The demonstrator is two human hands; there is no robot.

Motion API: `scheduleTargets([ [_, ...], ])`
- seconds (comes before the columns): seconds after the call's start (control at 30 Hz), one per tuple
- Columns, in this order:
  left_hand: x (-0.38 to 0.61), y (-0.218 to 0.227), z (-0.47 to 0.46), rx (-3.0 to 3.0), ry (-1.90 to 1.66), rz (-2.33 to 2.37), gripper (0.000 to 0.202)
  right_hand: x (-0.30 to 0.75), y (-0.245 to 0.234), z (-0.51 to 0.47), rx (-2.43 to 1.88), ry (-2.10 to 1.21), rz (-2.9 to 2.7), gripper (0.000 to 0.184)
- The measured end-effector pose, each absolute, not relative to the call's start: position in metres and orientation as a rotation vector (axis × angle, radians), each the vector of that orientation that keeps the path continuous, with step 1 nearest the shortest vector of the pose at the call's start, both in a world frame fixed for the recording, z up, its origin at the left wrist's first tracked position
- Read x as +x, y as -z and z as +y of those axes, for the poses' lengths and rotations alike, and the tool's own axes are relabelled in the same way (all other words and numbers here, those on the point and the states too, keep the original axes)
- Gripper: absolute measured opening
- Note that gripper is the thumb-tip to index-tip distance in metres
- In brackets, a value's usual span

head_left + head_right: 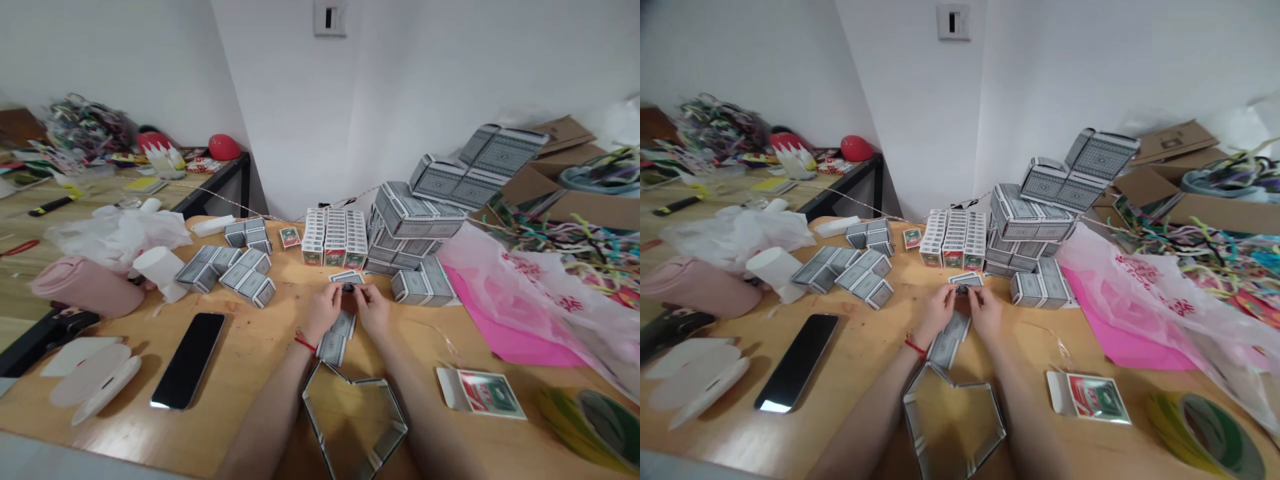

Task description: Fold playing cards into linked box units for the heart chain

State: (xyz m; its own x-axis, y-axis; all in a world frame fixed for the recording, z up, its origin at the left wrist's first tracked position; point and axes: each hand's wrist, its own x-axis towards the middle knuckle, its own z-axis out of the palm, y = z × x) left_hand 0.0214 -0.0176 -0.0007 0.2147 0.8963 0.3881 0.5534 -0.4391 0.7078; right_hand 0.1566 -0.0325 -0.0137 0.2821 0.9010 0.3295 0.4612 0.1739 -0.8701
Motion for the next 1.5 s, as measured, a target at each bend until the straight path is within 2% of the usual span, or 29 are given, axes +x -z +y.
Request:
scheduleTargets([
  [0.17,0.021,0.002,-0.014,2.073,-1.094,1.317,0.026,0.155,0.011,-0.031,-1.447,-0.545,-1.289,0.03],
  [0.37,0.023,0.002,-0.008,1.8,-1.182,1.203,0.029,0.157,0.012,-0.026,-1.253,-0.827,-0.953,0.027],
  [0.53,0.029,0.006,-0.005,1.3,-1.223,1.167,0.013,0.156,0.014,-0.024,-1.136,-0.934,-0.826,0.027],
  [0.67,0.031,0.005,-0.002,1.136,-1.348,1.188,0.016,0.154,0.015,-0.024,-1.069,-1.08,-0.884,0.027],
  [0.73,0.03,0.004,-0.001,1.137,-1.366,1.19,0.017,0.153,0.016,-0.025,-1.071,-1.12,-0.914,0.025],
  [0.83,0.029,0.004,0.001,1.213,-1.305,1.219,0.009,0.152,0.015,-0.025,-1.091,-1.092,-0.962,0.02],
  [1.0,0.028,0.011,0.001,1.415,-1.163,1.218,0.007,0.155,0.01,-0.027,-1.196,-0.886,-1.11,0.042],
  [1.17,0.029,0.016,-0.003,1.566,-1.167,1.177,0.004,0.159,0.012,-0.024,-1.318,-0.83,-1.215,0.027],
  [1.5,0.029,0.018,-0.006,1.609,-1.289,1.285,0.011,0.16,0.016,-0.021,-1.272,-0.941,-1.243,0.024],
])
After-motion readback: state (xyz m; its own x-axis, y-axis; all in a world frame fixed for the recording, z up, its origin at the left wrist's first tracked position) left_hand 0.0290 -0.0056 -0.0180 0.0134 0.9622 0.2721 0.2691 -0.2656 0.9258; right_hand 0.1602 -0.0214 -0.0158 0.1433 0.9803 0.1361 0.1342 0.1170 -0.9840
